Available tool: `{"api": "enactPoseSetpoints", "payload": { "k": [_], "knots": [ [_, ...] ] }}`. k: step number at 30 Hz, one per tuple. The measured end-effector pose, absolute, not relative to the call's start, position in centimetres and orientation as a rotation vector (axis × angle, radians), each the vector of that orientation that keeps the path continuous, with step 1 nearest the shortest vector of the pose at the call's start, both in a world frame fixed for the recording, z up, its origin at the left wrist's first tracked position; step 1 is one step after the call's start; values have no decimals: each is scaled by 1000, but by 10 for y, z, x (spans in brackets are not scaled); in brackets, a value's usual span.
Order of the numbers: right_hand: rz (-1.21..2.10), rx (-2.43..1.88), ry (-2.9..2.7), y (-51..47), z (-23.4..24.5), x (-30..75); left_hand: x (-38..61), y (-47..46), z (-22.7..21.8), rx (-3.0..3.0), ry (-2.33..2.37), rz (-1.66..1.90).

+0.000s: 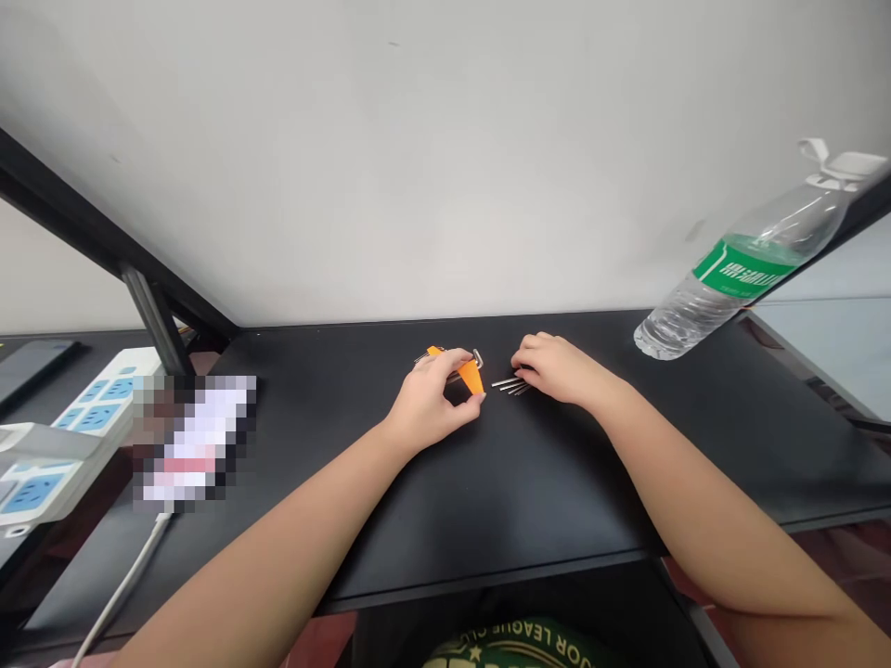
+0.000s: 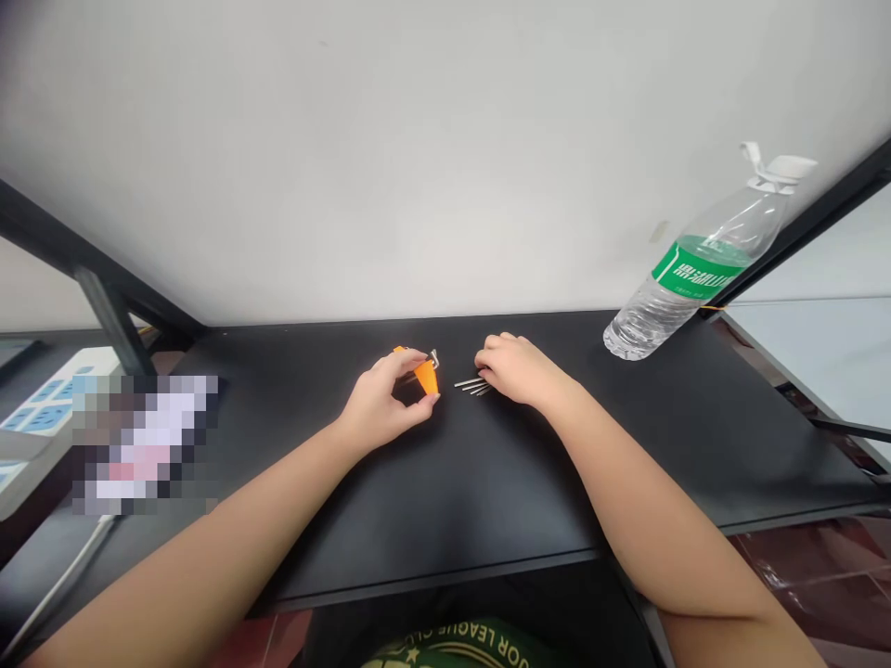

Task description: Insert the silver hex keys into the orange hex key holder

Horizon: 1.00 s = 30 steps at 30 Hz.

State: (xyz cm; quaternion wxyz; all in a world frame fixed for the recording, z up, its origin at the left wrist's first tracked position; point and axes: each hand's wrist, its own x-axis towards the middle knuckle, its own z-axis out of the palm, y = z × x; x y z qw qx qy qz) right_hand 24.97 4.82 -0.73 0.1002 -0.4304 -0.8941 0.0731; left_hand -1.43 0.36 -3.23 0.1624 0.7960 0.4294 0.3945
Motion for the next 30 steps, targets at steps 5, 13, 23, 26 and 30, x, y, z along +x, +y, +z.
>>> {"api": "enactPoseSetpoints", "payload": {
  "k": [5,13,23,26,30],
  "knots": [
    [142,-1283,-2710,50,-8,255,-14,3,-31,2268,1247,1102],
    [207,-1256,-2725,45,-6,247,-14,2,-31,2305,1270,1072],
    [338,-1224,-2734,40,-4,244,-12,3,-31,2207,1234,1099],
    [340,-1200,-2749,40,-6,244,-12,3,-31,2206,1244,1086],
    [398,-1178,-2739,40,-7,243,-12,2,-30,2187,1235,1086]
  ]
}}
